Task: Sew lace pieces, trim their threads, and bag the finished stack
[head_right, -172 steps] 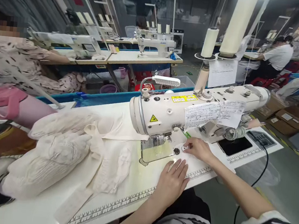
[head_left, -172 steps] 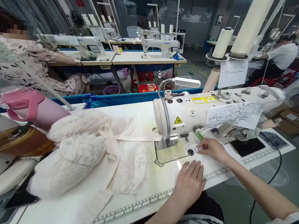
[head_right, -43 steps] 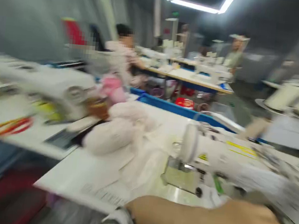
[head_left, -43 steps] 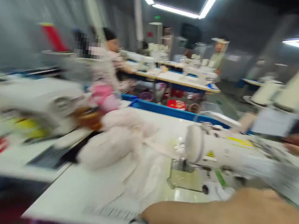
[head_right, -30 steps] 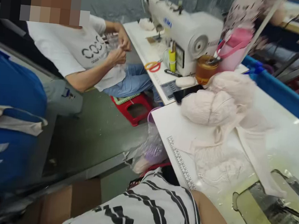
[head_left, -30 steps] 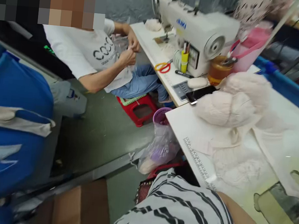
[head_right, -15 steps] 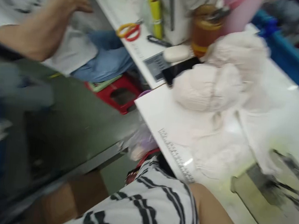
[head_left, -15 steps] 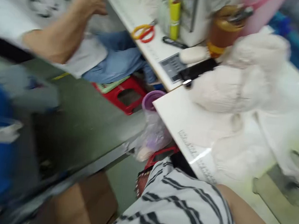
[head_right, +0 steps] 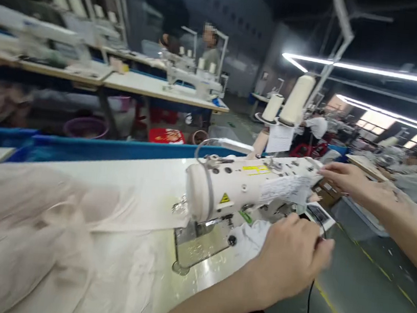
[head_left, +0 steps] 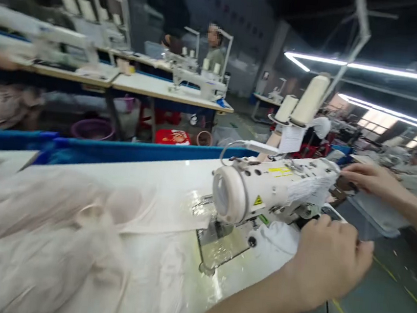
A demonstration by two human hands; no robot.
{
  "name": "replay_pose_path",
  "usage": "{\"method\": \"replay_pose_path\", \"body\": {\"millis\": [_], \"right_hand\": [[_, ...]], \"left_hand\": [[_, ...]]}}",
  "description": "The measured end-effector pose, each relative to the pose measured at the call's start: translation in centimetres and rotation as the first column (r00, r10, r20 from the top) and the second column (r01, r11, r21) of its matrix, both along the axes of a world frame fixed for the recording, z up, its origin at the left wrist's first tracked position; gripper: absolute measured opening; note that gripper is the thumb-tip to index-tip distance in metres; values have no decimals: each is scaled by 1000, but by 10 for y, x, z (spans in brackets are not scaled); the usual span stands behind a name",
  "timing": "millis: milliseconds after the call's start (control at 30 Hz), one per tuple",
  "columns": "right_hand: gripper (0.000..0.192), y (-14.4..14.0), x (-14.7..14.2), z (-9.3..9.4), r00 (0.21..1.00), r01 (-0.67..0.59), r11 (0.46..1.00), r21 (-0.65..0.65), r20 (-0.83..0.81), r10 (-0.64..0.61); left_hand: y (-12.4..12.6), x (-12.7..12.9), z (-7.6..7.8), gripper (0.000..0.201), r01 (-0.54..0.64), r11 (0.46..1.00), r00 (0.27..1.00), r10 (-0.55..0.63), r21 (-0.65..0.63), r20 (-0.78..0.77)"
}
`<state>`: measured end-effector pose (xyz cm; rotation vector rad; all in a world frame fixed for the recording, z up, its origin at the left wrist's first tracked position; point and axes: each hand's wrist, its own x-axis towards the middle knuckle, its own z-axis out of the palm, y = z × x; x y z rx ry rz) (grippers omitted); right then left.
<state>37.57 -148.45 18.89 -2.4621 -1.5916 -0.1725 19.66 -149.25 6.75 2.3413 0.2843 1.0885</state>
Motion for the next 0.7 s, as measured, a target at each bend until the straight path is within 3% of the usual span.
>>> {"method": "replay_pose_path", "body": {"millis": [67, 133, 200, 300, 500, 700], "right_hand": [[51, -3, 2, 7, 998, -52, 999, -15, -40, 51], [41, 9, -4, 10, 987, -151, 988, -44, -58, 148], [30, 27, -13, 10, 948, -316, 942, -109, -78, 309], [22, 52, -25, 6, 893, -447, 881, -153, -137, 429], [22, 82, -21, 5, 834, -523, 835, -169, -304, 461], [27, 99, 6, 3, 861, -435, 895, -98, -337, 382]], "left_hand": [[5, -4, 3, 30, 23, 1000, 999, -23, 1, -28], [6, -6, 6, 29, 33, 999, 998, -33, -12, -52], [5, -7, 8, 27, 28, 999, 997, -31, -34, -71], [3, -5, 9, 25, 27, 999, 996, -30, -46, -87], [10, -3, 11, 27, -8, 995, 994, -2, -97, -110], [18, -1, 13, 32, -34, 986, 993, 15, -166, -115]]}}
